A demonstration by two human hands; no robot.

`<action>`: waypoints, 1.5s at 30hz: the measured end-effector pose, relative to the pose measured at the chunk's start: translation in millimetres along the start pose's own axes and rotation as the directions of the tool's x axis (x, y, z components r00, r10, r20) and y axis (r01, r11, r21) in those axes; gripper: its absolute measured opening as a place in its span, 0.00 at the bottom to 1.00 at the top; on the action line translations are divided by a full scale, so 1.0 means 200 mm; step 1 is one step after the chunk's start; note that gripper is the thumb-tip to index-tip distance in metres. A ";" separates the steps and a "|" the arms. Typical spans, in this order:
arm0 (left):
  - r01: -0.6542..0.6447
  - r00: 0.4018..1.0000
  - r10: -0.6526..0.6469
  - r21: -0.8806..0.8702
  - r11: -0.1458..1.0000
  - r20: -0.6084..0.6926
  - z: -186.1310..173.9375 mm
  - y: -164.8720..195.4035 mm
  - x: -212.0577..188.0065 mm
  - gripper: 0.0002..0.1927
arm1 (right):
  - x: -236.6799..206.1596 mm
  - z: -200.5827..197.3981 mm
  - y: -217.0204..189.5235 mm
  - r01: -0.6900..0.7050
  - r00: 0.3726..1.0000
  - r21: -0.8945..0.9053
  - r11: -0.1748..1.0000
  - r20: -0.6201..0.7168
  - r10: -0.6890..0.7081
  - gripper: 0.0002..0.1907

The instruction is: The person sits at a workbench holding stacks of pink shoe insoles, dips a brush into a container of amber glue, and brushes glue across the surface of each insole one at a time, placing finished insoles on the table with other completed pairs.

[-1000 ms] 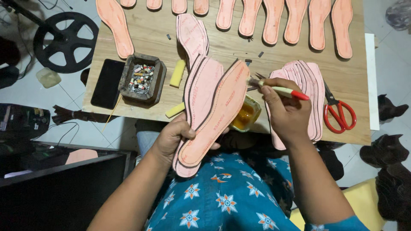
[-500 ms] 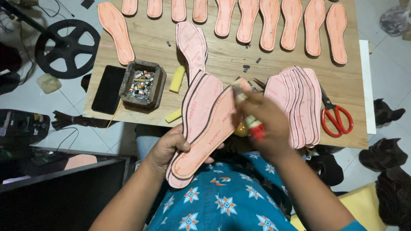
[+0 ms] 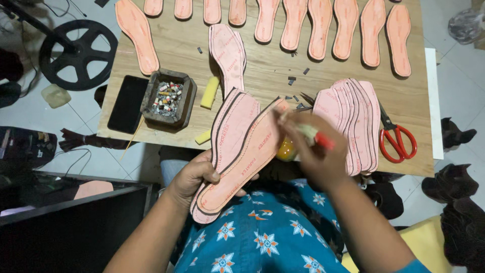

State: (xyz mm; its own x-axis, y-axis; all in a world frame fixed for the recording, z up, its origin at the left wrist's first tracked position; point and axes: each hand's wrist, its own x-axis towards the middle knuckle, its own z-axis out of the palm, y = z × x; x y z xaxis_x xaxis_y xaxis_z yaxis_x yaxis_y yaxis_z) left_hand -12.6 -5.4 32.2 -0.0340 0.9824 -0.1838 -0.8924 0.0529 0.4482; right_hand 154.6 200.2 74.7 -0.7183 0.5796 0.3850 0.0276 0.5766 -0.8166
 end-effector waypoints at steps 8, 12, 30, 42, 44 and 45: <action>-0.178 0.983 0.169 -0.135 0.975 -0.078 -0.12 -0.04 0.00 0.45 | -0.01 -0.04 0.26 -0.148 0.963 0.417 0.897 -0.146 0.227 0.09; -0.307 0.933 0.294 -0.036 0.951 -0.207 -0.24 -0.06 0.06 0.35 | -0.12 -0.02 0.24 -0.195 0.980 0.306 0.932 0.031 0.195 0.12; -0.348 0.498 0.516 0.384 0.855 -0.697 -0.25 0.90 0.58 0.13 | -0.46 -0.25 0.30 -0.468 0.862 0.463 0.752 0.053 0.504 0.18; -0.360 0.298 0.725 0.630 0.688 -0.621 -0.26 0.88 0.54 0.10 | -0.47 -0.25 0.28 -0.482 0.862 0.332 0.811 0.018 0.506 0.16; -0.367 0.269 0.803 0.715 0.596 -0.531 -0.27 0.85 0.48 0.09 | -0.43 -0.23 0.24 -0.457 0.880 0.267 0.849 -0.005 0.475 0.14; -0.431 0.295 0.810 0.686 0.586 -0.506 -0.28 0.81 0.45 0.09 | -0.41 -0.22 0.23 -0.445 0.889 0.198 0.873 -0.020 0.458 0.13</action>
State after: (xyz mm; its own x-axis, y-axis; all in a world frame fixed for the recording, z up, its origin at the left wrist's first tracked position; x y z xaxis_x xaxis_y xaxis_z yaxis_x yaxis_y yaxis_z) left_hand -184.6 82.0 39.6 -0.9610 0.2422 -0.1338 -0.1991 -0.2693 0.9423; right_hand 246.1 203.7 25.1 -0.6120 0.7905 -0.0233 0.2062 0.1311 -0.9697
